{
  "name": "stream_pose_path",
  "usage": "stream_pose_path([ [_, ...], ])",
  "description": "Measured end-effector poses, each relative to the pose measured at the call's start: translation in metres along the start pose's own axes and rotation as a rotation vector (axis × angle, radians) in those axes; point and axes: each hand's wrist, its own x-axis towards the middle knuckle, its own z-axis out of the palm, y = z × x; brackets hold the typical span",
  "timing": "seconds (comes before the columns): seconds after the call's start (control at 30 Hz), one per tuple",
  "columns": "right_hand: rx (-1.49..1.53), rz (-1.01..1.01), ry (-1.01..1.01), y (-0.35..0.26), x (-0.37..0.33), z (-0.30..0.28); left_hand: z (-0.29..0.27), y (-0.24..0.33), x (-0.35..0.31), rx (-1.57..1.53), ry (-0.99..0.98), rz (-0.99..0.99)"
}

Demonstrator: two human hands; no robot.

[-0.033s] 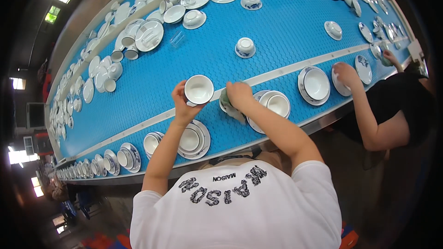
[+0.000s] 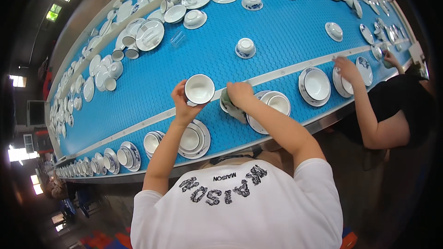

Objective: The person wipes ceramic bowls and plates with a cloth on a long table covered with a blue mesh.

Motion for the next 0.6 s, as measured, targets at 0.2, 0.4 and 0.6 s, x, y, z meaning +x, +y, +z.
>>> stream_pose_path([
  [0.2, 0.31, -0.034, 0.281, 0.075, -0.033, -0.045, 0.018, 0.023, 0.003, -0.009, 0.082, 0.038],
  [0.4, 0.317, 0.394, 0.64, 0.24, -0.133, -0.095, 0.042, 0.037, 0.005, -0.74, 0.129, -0.559],
  [0.6, 0.527, 0.085, 0.769, 0.259, -0.149, -0.107, 0.139, 0.067, 0.056, -0.971, -0.084, -1.087],
])
